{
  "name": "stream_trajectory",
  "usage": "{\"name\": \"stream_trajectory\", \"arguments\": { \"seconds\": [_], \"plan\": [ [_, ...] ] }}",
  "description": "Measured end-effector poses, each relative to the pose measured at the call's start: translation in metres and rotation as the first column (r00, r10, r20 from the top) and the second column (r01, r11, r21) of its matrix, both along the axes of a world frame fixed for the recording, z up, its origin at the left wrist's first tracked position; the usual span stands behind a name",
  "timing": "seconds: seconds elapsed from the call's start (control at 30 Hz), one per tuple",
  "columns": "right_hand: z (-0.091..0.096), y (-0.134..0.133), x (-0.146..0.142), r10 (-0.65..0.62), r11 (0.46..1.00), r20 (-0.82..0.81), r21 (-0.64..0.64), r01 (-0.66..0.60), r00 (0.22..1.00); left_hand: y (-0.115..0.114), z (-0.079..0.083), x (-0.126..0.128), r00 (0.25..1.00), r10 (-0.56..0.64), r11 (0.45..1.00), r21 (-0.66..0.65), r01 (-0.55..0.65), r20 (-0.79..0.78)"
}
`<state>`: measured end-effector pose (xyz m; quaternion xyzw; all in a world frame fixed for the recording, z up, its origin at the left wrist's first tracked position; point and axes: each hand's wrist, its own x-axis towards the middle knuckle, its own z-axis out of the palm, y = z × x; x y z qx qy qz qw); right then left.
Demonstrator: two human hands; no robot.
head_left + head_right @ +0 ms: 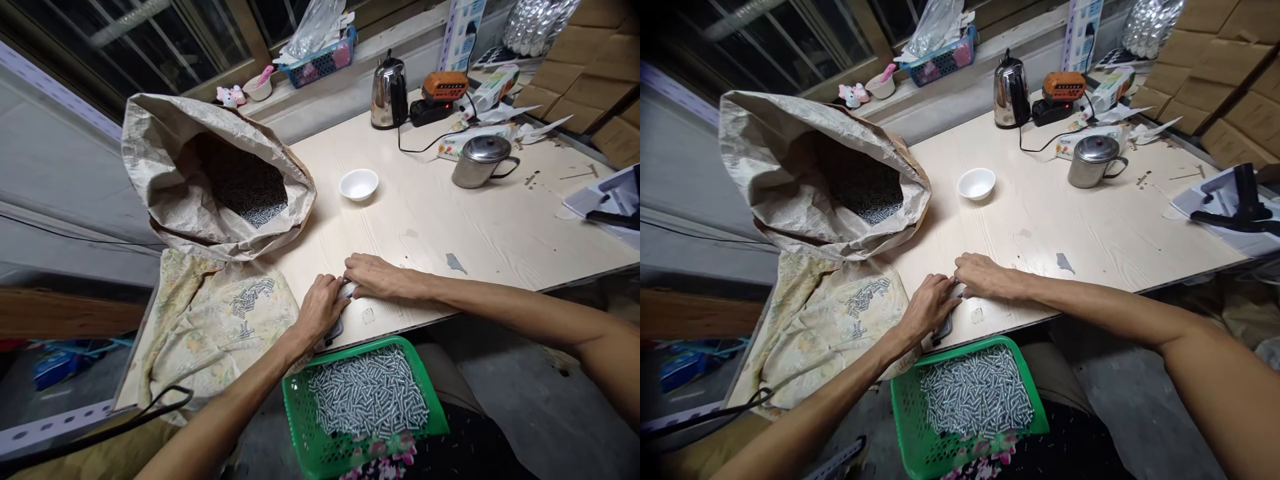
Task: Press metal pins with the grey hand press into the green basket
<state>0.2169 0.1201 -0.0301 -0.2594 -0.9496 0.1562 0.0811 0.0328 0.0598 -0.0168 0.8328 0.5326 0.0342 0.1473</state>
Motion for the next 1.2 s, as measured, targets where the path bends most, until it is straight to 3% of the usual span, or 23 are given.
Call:
{"name": "stream_trajectory", "arguments": {
  "seconds": [0.2,0.37,0.43,0.53,0.6,0.7,0.8,0.9,1.1,1.2],
  "plan": [
    [-0.006,-0.003,-0.005,-0.014,1.000,0.026,-0.001,0.014,1.000,-0.002,-0.004,0.007,0.998,0.063,0.998,0.003,-0.063,-0.010],
    [0.003,-0.003,0.009,-0.042,0.998,-0.112,0.036,0.046,0.993,0.000,0.013,-0.014,0.963,0.225,0.964,0.111,-0.243,0.150],
    [0.002,-0.005,0.015,-0.048,0.998,-0.174,0.039,0.055,0.984,-0.009,0.023,-0.027,0.931,0.329,0.927,0.138,-0.350,0.156],
    [-0.004,-0.007,0.015,-0.105,0.993,-0.208,0.033,0.114,0.973,-0.035,0.029,-0.039,0.905,0.425,0.902,0.083,-0.424,0.014],
    [-0.010,-0.004,0.010,-0.149,0.983,-0.197,0.072,0.166,0.969,-0.055,0.026,-0.038,0.905,0.420,0.906,0.081,-0.415,-0.068],
    [-0.017,0.005,0.000,-0.173,0.969,-0.150,0.150,0.195,0.974,-0.079,0.016,-0.028,0.930,0.358,0.913,0.240,-0.330,-0.086],
    [-0.021,0.017,-0.008,-0.158,0.969,-0.088,0.179,0.171,0.984,-0.091,0.003,-0.017,0.971,0.216,0.909,0.385,-0.162,-0.099],
    [-0.022,0.031,-0.014,-0.116,0.977,-0.062,0.171,0.125,0.991,-0.094,-0.010,-0.013,0.986,0.117,0.923,0.379,-0.063,-0.122],
    [-0.015,0.053,-0.026,-0.102,0.988,-0.061,0.112,0.108,0.993,-0.095,-0.020,-0.018,0.994,0.085,0.947,0.316,-0.060,-0.068],
    [-0.007,0.043,-0.022,-0.139,0.980,-0.113,0.127,0.153,0.984,-0.094,-0.013,-0.025,0.984,0.171,0.921,0.349,-0.174,0.041]
  ]
}}
